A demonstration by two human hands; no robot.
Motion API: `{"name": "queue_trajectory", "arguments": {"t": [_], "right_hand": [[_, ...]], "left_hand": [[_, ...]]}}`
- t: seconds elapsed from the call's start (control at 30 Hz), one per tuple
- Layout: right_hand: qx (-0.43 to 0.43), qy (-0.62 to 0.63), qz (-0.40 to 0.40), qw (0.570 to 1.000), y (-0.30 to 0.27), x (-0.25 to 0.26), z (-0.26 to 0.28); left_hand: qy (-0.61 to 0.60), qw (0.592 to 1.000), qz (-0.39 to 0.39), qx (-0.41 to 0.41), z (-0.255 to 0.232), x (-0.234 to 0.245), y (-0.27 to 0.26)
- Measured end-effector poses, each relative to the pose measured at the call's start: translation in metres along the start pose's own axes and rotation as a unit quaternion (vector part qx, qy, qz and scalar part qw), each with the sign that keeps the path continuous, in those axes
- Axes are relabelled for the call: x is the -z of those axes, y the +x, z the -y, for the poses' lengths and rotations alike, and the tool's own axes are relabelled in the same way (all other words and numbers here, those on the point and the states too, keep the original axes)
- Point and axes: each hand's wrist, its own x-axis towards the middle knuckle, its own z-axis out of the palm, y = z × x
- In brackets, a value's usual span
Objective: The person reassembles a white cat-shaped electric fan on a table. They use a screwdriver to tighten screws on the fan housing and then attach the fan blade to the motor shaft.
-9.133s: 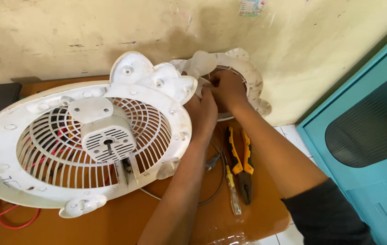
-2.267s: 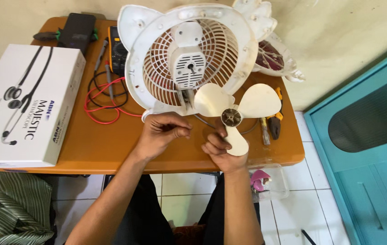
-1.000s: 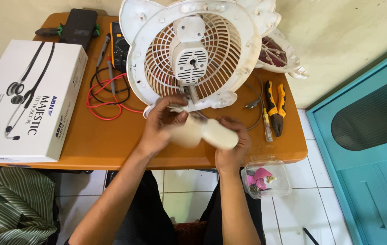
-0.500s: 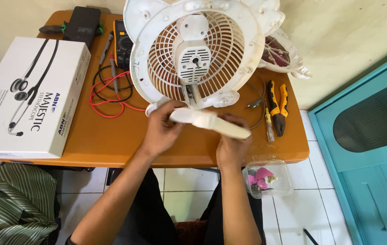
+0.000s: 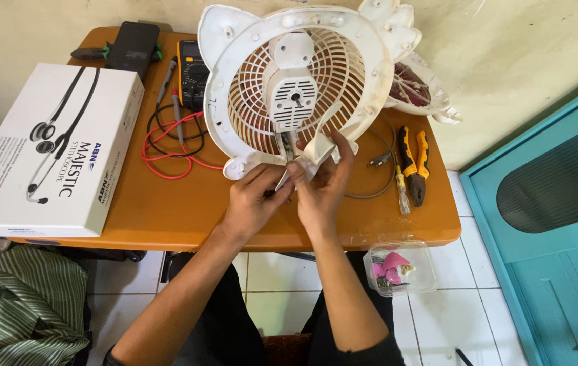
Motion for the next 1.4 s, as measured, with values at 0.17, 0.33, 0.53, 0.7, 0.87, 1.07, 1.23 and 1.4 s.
{"name": "queue_trajectory", "arguments": {"t": [0.17, 0.33, 0.53, 0.7, 0.87, 1.07, 1.23, 1.4], "right_hand": [[-0.007, 0.017, -0.078, 0.997, 0.028, 0.010, -0.005], [0.144, -0.165, -0.066, 0.974, 0.039, 0.021, -0.022], [0.119, -0.252, -0.058, 0.958, 0.036, 0.022, -0.038], [0.064, -0.085, -0.047, 0.993, 0.038, 0.024, -0.038], [0.074, 0.023, -0.056, 0.995, 0.040, 0.019, -0.028], [0.070, -0.010, -0.057, 0.996, 0.042, 0.024, -0.032], [-0.009, 0.003, -0.073, 0.997, 0.050, 0.034, -0.051], [-0.029, 0.006, -0.076, 0.997, 0.048, 0.038, -0.059]], "left_hand": [[0.023, 0.997, -0.059, -0.042, 0.003, 0.011, -0.006], [0.086, 0.966, -0.237, 0.048, 0.021, 0.022, -0.008], [0.012, 0.960, -0.238, 0.145, 0.042, 0.024, 0.017], [-0.028, 0.974, -0.188, 0.128, 0.036, 0.020, 0.020], [0.058, 0.974, -0.166, 0.142, 0.016, 0.018, 0.009], [0.075, 0.987, -0.135, 0.039, -0.007, 0.005, -0.006], [0.159, 0.975, -0.155, 0.022, -0.013, -0.006, -0.006], [0.060, 0.987, -0.112, 0.097, -0.009, -0.020, -0.005]]}}
